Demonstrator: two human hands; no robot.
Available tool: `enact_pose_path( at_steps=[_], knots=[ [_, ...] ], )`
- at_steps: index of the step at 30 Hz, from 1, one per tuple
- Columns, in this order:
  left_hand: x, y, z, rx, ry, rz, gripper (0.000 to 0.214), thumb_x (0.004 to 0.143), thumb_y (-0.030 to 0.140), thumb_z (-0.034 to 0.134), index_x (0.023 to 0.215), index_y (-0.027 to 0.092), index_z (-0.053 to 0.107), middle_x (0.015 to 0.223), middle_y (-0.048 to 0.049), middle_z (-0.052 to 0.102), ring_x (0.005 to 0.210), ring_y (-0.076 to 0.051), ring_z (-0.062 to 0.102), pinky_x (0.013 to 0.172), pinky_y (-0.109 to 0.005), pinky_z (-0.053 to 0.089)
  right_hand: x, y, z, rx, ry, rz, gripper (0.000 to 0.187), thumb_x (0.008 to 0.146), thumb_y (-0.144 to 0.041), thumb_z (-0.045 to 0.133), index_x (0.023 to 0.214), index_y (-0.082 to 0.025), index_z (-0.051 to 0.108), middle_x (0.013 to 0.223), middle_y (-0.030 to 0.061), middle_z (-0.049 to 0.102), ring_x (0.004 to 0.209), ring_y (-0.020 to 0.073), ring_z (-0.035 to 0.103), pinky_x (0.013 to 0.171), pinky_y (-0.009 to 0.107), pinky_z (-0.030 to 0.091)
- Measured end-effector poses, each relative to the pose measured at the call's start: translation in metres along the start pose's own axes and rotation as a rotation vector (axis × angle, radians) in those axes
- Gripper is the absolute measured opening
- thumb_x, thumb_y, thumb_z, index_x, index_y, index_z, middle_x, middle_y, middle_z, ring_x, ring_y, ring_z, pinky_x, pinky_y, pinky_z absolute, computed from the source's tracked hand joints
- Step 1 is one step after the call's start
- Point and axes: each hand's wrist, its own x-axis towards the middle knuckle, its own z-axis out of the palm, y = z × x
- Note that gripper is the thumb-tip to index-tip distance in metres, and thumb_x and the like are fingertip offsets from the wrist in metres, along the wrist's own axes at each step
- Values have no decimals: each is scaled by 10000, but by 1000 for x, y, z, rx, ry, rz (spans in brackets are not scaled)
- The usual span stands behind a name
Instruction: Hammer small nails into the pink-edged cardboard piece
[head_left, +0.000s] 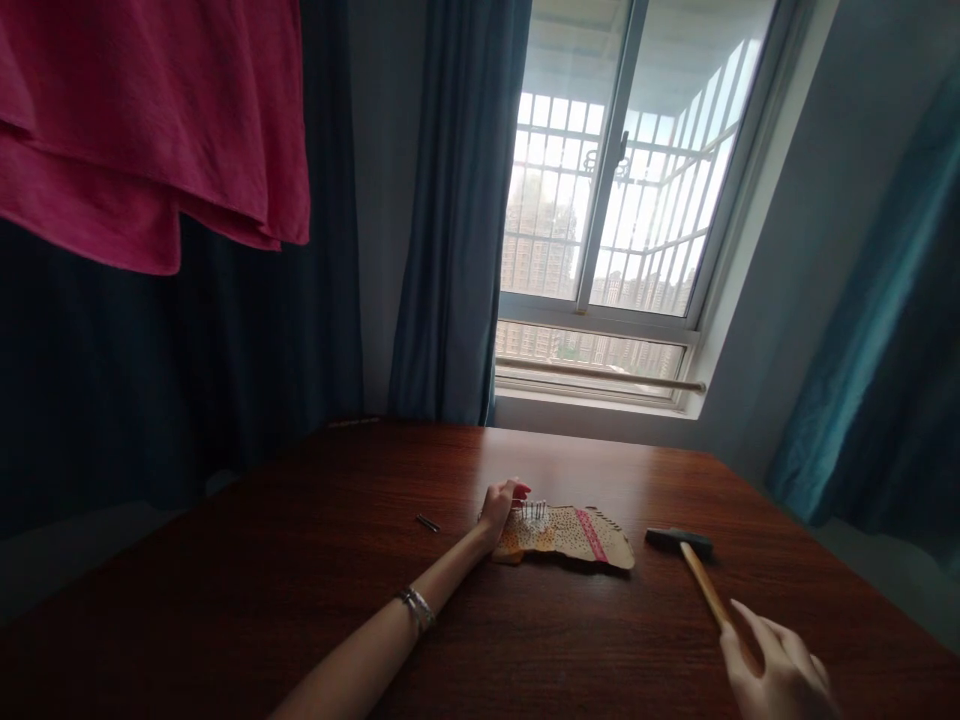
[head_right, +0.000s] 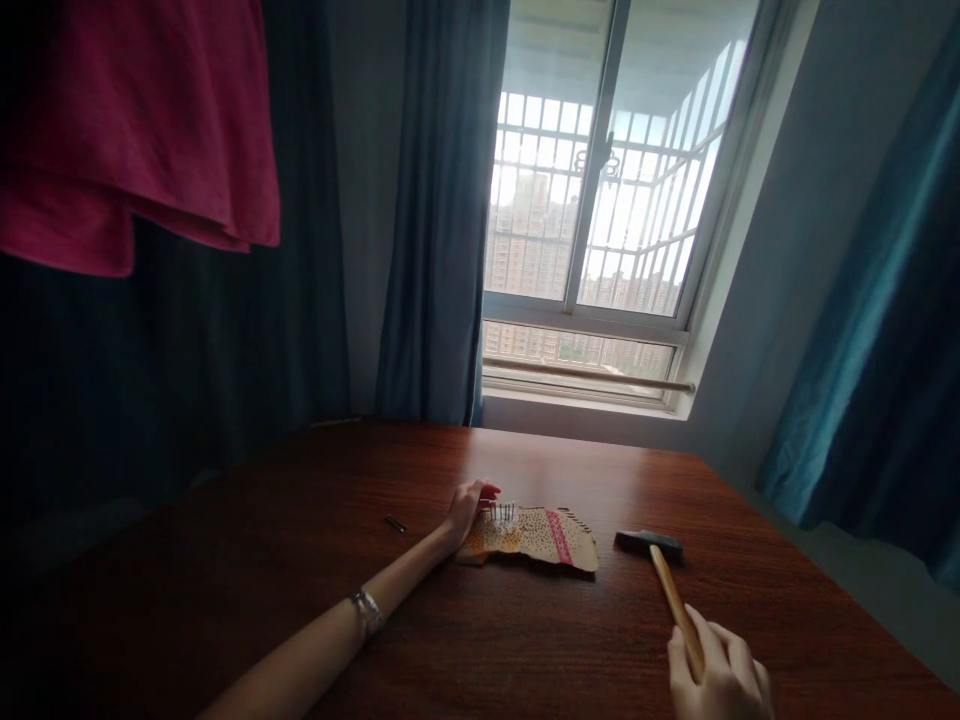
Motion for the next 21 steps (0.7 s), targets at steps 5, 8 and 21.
enact_pose_path(
  at_steps=[5, 8, 21],
  knots=[
    [-1, 1, -1, -44, 0, 1, 440, 742, 485, 451, 710, 98, 657, 742, -99, 658, 699, -169, 601, 672, -291, 479, 54, -79, 25, 141, -213, -195, 332, 811, -302, 406, 1016, -173, 633, 945, 107, 618, 898, 238, 552, 805, 332, 415],
    [0, 0, -2, -96, -7, 0, 422, 738, 475, 467, 711, 99, 656, 744, -99, 661, 699, -171, 600, 664, -293, 476, 75, -116, 51, 186, -374, -280, 310, 816, -243, 414, 1012, -158, 639, 959, 110, 612, 937, 226, 551, 821, 296, 399],
    [0, -2, -2, -173, -37, 16, 413, 751, 462, 482, 703, 90, 655, 751, -109, 654, 691, -169, 591, 652, -287, 470, 59, -125, 116, 288, -463, -336, 369, 884, -285, 347, 1182, -159, 525, 1102, 103, 585, 1017, 199, 534, 871, 273, 364]
  ],
)
